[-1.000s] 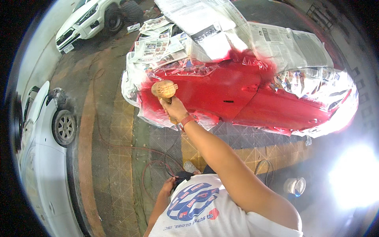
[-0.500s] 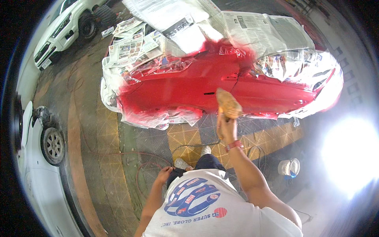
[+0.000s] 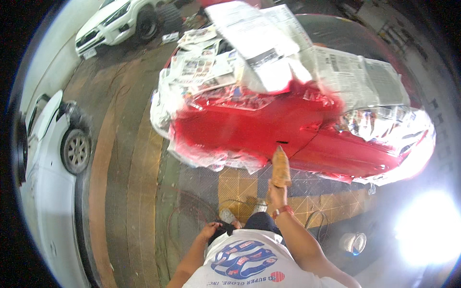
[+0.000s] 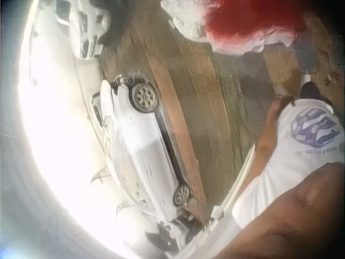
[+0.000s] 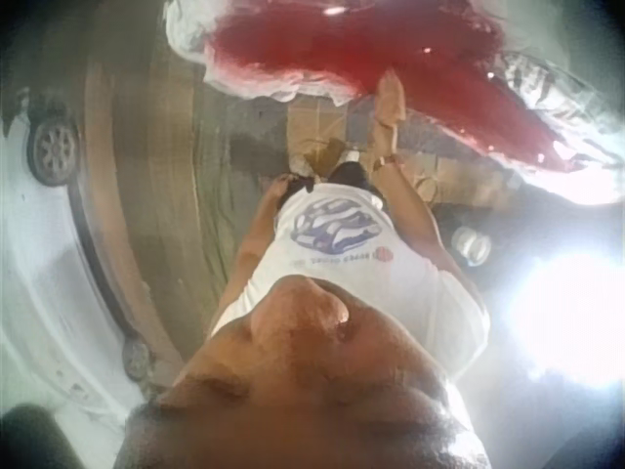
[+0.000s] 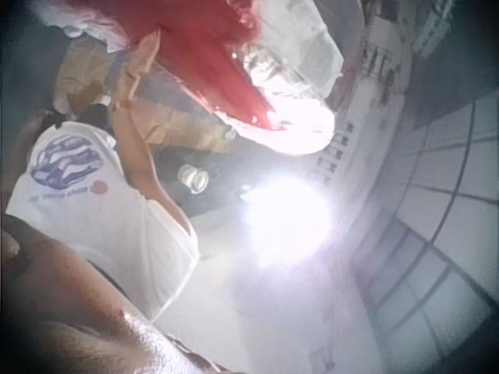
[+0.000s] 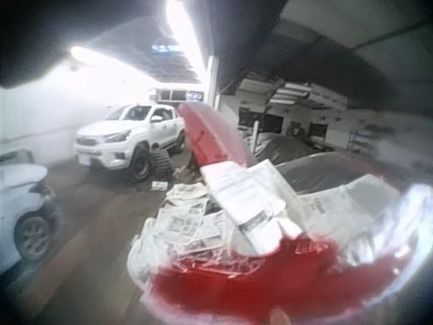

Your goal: The person uses a spray gun to apply red paint to the hood of a car that is masked with newspaper and plastic. The person moves around the hood, spraying in overlapping passes to cover the surface.

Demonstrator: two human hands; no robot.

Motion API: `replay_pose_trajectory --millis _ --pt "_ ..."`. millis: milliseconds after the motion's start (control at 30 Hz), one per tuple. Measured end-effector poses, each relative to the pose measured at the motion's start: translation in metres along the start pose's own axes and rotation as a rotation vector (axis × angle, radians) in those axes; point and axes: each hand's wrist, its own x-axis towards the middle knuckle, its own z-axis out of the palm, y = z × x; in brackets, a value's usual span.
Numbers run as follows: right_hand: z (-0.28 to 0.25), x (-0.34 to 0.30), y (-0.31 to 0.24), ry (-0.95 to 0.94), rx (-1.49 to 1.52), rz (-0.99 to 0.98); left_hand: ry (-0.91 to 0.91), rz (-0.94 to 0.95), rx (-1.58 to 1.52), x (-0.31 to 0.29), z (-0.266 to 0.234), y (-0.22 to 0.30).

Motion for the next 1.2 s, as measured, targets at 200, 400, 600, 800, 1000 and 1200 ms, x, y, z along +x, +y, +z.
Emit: replay_pose_trajectory --millis 200,400,600,800,1000,1200 --pt "0.16 -0.013 0.005 -0.376 -0.16 -0.302 0.11 -0.01 -0.163 -0.021 -0.008 -0.082" --pt "0.31 -0.017 0.038 -0.56 0.037 -0.371 0.243 -0.18 -0.429 -0.096 0.02 -0.062" --pt "0.339 -0.035 -0.029 -0.709 -0.455 -0.23 0.3 -0.177 -0.375 -0.096 0.041 -0.076" --pt "0.243 -0.016 0.008 -0.612 -0.597 -0.213 0.288 0.017 -0.09 -0.065 0.049 -0.083" --pt "0.052 0.008 0.072 -0.302 -0.356 -0.111 0.176 -0.003 0.134 -0.038 0.052 -0.051" --pt "-0.049 0.021 0.08 0.12 -0.121 0.245 0.129 0.006 0.281 -0.032 0.061 -0.029"
